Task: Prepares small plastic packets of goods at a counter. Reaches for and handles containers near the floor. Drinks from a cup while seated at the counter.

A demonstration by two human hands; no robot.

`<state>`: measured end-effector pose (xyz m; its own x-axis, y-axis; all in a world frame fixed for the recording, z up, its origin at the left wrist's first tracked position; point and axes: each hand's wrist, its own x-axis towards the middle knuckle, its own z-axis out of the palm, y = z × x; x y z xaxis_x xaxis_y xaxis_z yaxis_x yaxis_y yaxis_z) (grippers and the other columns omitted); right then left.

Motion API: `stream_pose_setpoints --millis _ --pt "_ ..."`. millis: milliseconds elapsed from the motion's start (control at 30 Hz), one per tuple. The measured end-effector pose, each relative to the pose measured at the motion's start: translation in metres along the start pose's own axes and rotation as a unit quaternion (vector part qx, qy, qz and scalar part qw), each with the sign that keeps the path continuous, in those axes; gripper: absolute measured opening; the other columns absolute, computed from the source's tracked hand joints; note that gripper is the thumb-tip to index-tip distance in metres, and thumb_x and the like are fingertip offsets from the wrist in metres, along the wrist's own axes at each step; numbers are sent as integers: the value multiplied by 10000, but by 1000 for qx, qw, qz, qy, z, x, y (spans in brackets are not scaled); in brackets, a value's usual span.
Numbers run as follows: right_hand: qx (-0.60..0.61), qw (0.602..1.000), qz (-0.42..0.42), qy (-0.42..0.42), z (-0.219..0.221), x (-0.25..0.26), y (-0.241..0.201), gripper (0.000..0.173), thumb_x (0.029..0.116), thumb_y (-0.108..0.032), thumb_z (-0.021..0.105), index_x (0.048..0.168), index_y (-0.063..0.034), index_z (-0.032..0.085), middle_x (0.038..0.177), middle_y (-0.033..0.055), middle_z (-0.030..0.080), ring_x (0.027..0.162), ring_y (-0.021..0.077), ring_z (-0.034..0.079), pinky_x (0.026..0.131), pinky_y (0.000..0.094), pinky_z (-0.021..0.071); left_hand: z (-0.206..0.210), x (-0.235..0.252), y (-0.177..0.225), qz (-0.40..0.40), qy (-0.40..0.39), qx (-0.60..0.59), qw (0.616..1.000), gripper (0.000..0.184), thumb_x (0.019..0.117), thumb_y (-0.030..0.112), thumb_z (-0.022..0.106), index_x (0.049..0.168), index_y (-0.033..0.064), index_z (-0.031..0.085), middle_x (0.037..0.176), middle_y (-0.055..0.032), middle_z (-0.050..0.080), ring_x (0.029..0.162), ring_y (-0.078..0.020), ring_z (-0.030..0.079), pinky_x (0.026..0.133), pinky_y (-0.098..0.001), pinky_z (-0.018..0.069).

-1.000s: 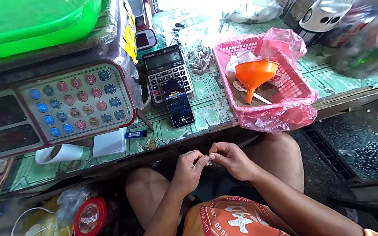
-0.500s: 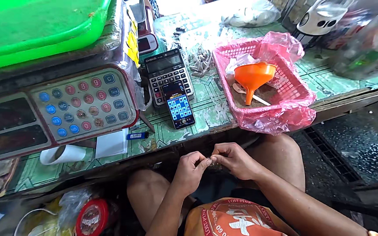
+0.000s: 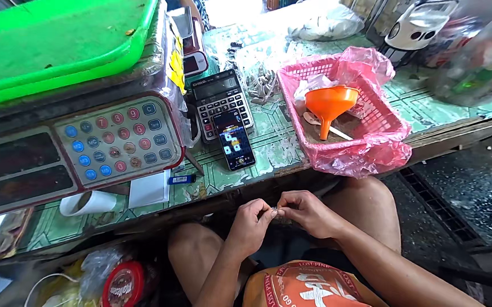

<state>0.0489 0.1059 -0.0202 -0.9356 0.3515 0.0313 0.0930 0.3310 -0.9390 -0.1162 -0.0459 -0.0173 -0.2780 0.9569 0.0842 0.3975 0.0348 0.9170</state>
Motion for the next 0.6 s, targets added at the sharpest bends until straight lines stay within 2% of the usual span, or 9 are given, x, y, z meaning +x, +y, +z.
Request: stream_pose_setpoints --millis 67,133,200,267,367,467,533,600 --pt "25 1000 -5 -3 3 0 1 252 1022 -272 612 895 -78 711 829 -23 651 774 16 602 707 194 502 2 3 1 -7 -5 -20 1000 287 1036 224 583 815 53 650 725 10 582 691 -44 560 659 -207 475" --pt "81 997 -9 -5 7 1 -1 268 1030 -270 597 872 -78 697 787 -37 632 723 10 585 663 190 491 4 6 -1 -20 -2 -126 992 302 1041 202 567 774 70 619 679 46 548 598 -15 513 568 -180 437" --pt "154 988 -7 -8 6 4 -4 195 1007 -218 635 906 -67 704 807 -34 663 732 21 613 674 202 521 0 8 -3 -19 -2 -262 965 194 982 170 666 820 63 672 740 34 629 621 -32 583 584 -202 513" --pt "187 982 -13 -12 1 6 -7 113 974 -159 677 952 -52 704 863 -12 684 770 44 633 700 222 542 -8 9 -4 2 -17 -303 953 99 932 140 736 912 49 702 856 0 682 720 -70 641 668 -244 567" --pt "149 988 -26 7 -3 10 -9 87 943 -135 719 923 -51 703 873 -3 680 773 45 632 698 214 541 -15 12 1 10 -13 -240 971 74 909 56 730 968 14 715 931 -38 682 815 -98 649 736 -260 569" --pt "101 994 -38 29 -2 13 -8 156 965 -196 713 892 -58 718 859 -10 679 788 32 631 714 203 535 -17 13 6 -3 -3 -101 995 66 928 86 718 949 40 760 930 -26 693 876 -93 664 796 -244 577" --pt "111 992 -50 33 -3 13 -7 157 975 -187 691 903 -53 728 876 -3 681 812 37 635 730 208 538 -18 13 8 -5 -5 -35 999 129 954 168 706 884 66 740 861 4 681 827 -59 645 771 -227 549" --pt "137 989 -55 19 -4 13 -8 125 970 -161 689 953 -45 731 924 11 686 848 53 647 754 223 555 -19 13 8 -10 -9 -30 999 216 985 222 673 840 66 709 782 19 648 718 -37 606 682 -211 519"
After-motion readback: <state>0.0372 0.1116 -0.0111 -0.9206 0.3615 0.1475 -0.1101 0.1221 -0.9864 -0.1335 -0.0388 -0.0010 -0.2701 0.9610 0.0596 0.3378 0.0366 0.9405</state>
